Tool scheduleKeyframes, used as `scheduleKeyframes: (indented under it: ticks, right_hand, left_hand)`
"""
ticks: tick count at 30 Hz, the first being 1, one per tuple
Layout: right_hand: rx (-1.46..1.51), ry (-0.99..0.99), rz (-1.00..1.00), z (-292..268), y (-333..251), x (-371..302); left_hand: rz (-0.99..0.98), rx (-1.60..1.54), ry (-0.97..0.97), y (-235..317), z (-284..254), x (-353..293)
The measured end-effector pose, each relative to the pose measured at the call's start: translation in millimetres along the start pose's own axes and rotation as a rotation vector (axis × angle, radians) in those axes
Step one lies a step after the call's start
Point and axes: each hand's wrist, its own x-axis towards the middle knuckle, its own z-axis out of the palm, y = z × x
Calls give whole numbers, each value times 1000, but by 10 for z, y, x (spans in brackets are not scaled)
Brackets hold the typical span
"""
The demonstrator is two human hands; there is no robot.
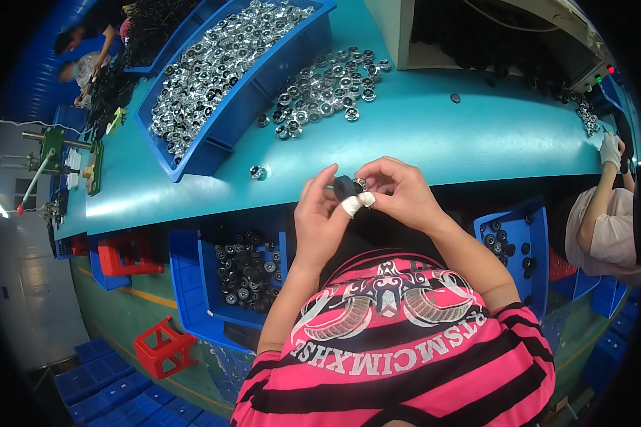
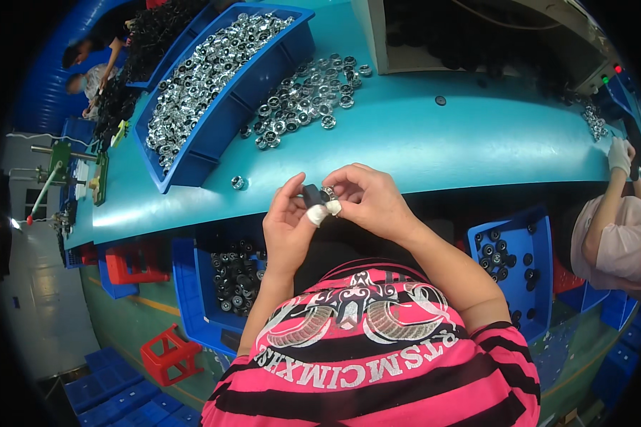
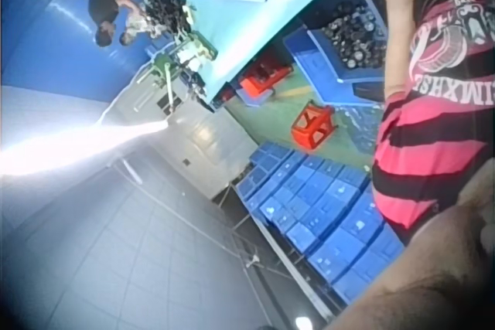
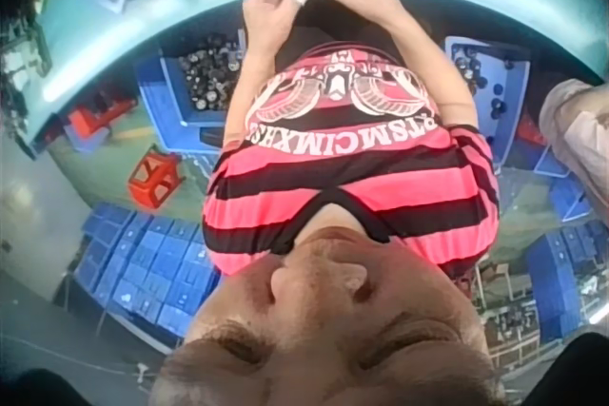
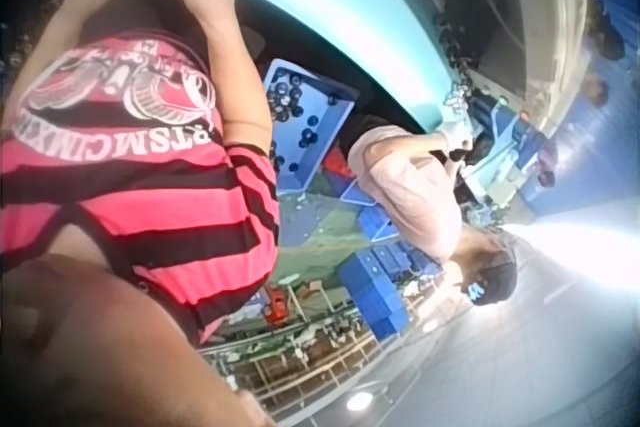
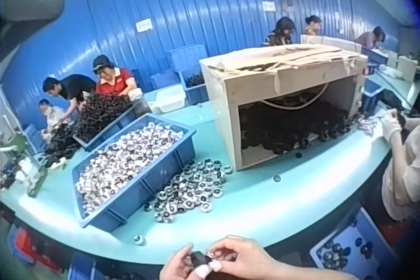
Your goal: Assembling small black rings with white plastic hubs at a factory workstation.
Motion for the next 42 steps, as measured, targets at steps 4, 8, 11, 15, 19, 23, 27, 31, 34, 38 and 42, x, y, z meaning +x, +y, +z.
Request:
scheduleKeyframes:
  ticks: [4, 8, 11, 15, 19, 23, 27, 31, 34, 38, 42]
  right_hand:
    - [77, 0, 74, 22, 165, -36]
    - [145, -23, 134, 52, 227, -27]
    - [199, -46, 153, 55, 252, -14]
    - [265, -62, 166, 54, 282, -1]
    - [298, -51, 171, 64, 271, 8]
    - [375, -46, 162, 56, 162, -7]
    - [219, 37, -27, 57, 60, -2]
    - [130, 64, -81, 53, -45, -29]
    - [-29, 75, -186, 39, -92, -29]
    - [-235, 85, -250, 38, -125, -43]
    - [-290, 41, -278, 37, -193, -55]
  left_hand:
    - [219, 509, 96, 127, 12, -11]
    - [216, 581, 119, 162, 15, -30]
    - [197, 532, 114, 161, -2, -21]
    - [183, 503, 80, 165, -25, -14]
    - [142, 384, 57, 149, 2, 18]
    - [-60, -159, -48, 1, -38, 44]
    - [-270, -638, -146, -94, -115, 21]
    - [-284, -723, -173, -109, -127, 15]
    - [-296, -733, -166, -99, -125, 14]
    - [-322, -691, -152, -57, -110, 15]
    - [-320, -641, -161, -46, -104, 11]
